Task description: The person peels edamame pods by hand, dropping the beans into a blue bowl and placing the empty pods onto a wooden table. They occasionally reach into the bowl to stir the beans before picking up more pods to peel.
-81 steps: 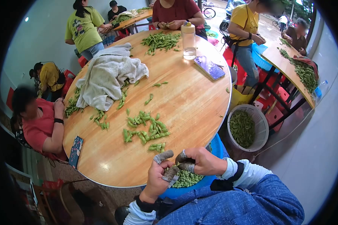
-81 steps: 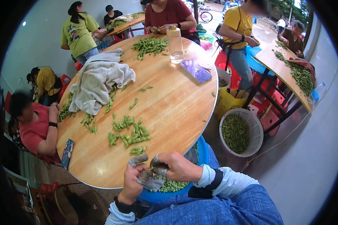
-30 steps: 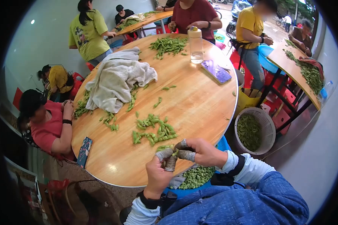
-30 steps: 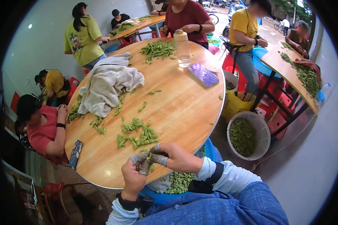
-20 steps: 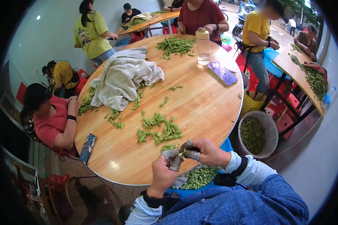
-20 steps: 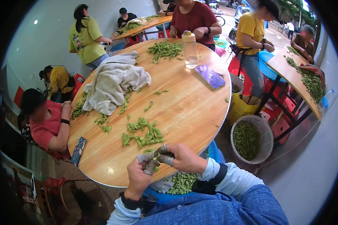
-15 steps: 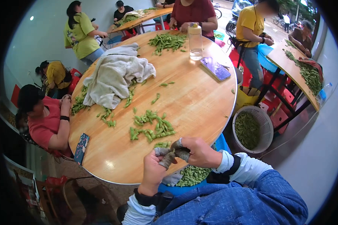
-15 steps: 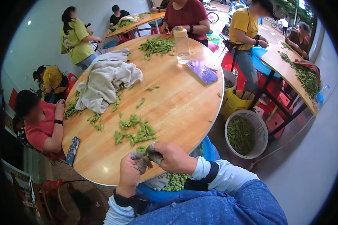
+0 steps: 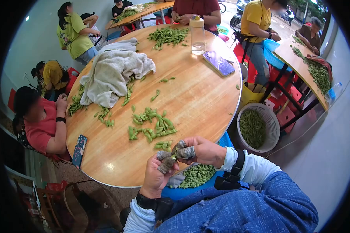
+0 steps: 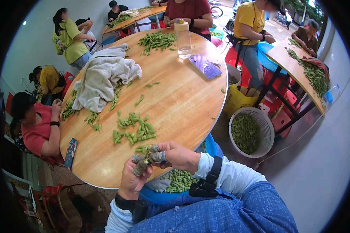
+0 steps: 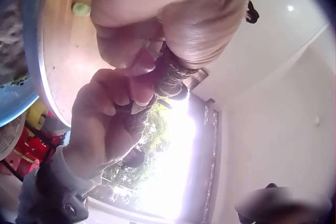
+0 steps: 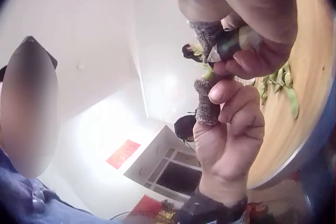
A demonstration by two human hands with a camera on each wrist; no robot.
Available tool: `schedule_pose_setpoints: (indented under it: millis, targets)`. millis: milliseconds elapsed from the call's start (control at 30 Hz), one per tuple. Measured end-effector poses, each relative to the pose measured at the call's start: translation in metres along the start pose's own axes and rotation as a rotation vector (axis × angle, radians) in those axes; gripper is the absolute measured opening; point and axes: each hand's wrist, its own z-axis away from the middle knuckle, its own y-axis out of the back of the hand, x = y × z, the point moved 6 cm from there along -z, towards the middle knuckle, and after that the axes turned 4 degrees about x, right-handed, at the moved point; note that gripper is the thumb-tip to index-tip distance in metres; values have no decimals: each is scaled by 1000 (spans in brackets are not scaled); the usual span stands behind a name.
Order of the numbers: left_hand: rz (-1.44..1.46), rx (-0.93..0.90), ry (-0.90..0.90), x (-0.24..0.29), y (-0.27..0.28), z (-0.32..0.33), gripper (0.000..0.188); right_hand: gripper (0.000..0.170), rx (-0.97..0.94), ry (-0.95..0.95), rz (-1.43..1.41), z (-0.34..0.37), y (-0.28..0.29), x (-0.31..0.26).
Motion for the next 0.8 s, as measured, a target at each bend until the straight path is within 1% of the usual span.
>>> schedule_pose_setpoints:
  millis: [100, 200, 300, 333, 400, 433, 500, 533, 567, 633, 700, 767, 800]
  targets:
    - [-18, -17, -17, -1, 1, 0, 20, 6, 39, -56, -113, -1, 3, 5]
    - [-29, -28, 25, -3, 2, 0, 20, 7, 114, 177, 265, 2, 2, -8]
    - [50, -44, 75, -11, 3, 1, 19, 11, 110, 505, 892, 18, -14, -30]
    - [-80, -23, 53, -13, 3, 4, 18, 12, 104, 453, 902, 21, -12, -29]
    - [-337, 21, 11, -19, 2, 12, 17, 10, 186, 521, 933, 40, -7, -48]
    - [-406, -45, -12, -26, 0, 16, 17, 10, 228, 551, 946, 51, -1, -59]
    - [-542, -180, -60, -38, -3, 21, 17, 14, 305, 519, 1040, 78, 23, -78]
    - [-697, -236, 9, -33, -15, 28, 19, 17, 436, 534, 1170, 94, 33, -90]
    - [-848, -350, -100, -29, -23, 27, 19, 19, 568, 548, 1301, 110, 44, -101]
    - [-1142, -579, -325, -27, -36, 30, 20, 25, 891, 398, 1674, 139, 81, -114]
    - [-1109, -589, -378, -18, -46, 33, 19, 23, 1039, 671, 1833, 161, 113, -116]
    - [-1108, -578, -417, -10, -50, 32, 18, 20, 1108, 530, 1807, 180, 142, -115]
    - [-1140, -472, -387, -5, -43, 26, 19, 18, 1140, 460, 1790, 183, 148, -115]
